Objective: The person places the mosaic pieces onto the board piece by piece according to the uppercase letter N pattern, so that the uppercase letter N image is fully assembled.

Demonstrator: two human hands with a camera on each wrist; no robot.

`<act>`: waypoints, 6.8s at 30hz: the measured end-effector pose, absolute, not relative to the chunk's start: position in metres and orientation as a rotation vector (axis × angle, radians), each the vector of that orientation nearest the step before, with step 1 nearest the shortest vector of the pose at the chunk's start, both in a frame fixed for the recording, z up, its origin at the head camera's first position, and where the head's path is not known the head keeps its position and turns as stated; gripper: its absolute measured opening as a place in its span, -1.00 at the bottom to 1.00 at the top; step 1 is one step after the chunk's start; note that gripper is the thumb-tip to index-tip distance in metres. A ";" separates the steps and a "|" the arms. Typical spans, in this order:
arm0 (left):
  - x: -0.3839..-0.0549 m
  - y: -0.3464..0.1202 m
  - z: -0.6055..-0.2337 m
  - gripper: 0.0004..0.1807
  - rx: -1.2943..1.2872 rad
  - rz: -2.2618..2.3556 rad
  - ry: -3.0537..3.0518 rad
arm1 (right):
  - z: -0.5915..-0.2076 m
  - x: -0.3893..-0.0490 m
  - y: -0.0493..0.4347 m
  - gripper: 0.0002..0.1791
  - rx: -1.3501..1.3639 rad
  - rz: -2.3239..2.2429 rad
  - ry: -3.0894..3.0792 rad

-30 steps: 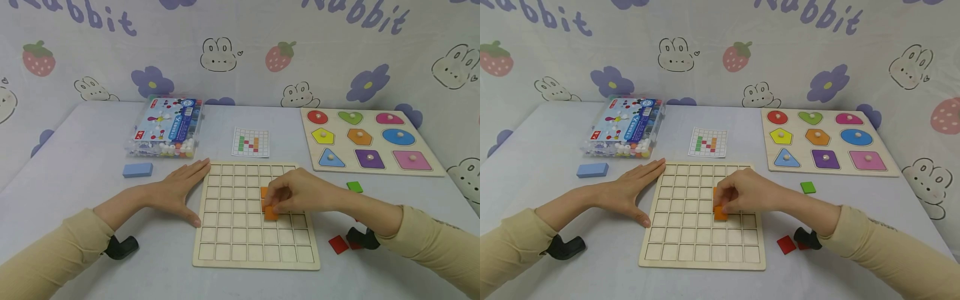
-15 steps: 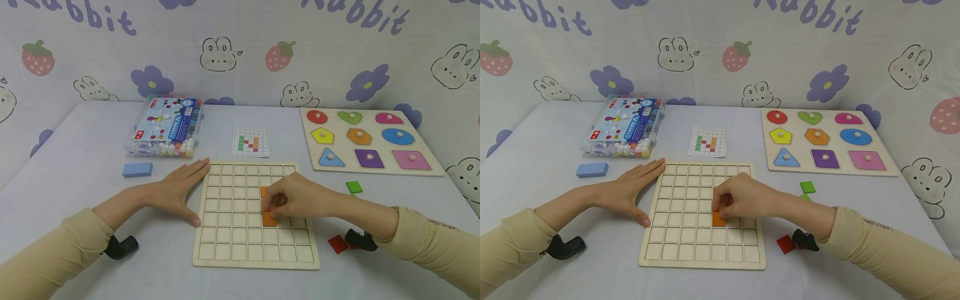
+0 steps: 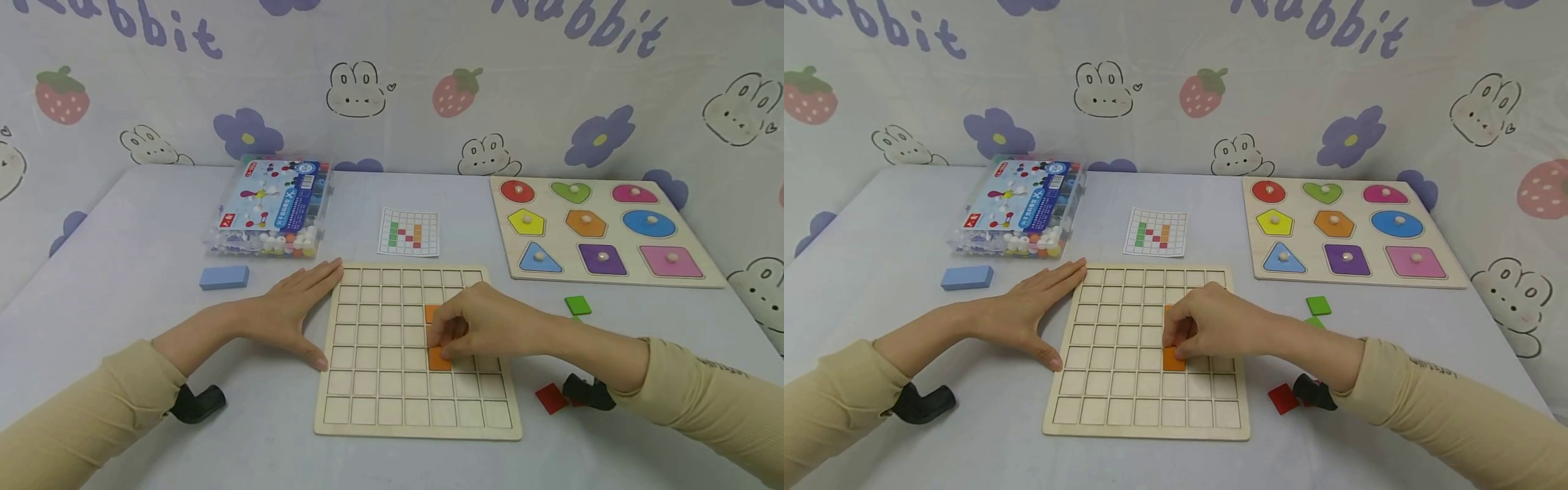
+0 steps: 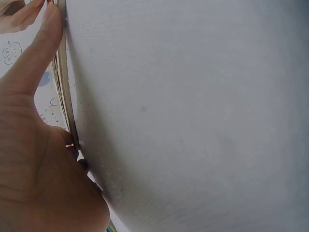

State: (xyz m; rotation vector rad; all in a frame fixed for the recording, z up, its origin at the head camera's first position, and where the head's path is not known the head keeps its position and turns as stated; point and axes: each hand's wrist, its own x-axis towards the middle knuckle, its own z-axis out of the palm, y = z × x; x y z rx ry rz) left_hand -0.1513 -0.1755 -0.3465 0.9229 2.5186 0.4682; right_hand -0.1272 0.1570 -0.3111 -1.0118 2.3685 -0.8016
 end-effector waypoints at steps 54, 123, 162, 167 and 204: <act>-0.150 -0.176 -0.345 0.47 0.926 0.482 2.513 | -0.296 -0.127 0.252 -0.86 -0.880 -0.750 2.349; -0.150 -0.176 -0.347 0.46 0.922 0.467 2.521 | -0.294 -0.130 0.229 -0.88 -0.997 -0.782 2.173; -0.151 -0.176 -0.347 0.45 0.930 0.466 2.521 | -0.306 -0.118 0.157 -0.81 -0.935 -0.832 2.235; -0.151 -0.175 -0.346 0.45 0.932 0.464 2.522 | -0.307 -0.116 0.155 -0.80 -0.935 -0.817 2.250; -0.150 -0.175 -0.346 0.46 0.916 0.468 2.522 | -0.309 -0.106 0.152 -0.84 -0.962 -0.779 2.323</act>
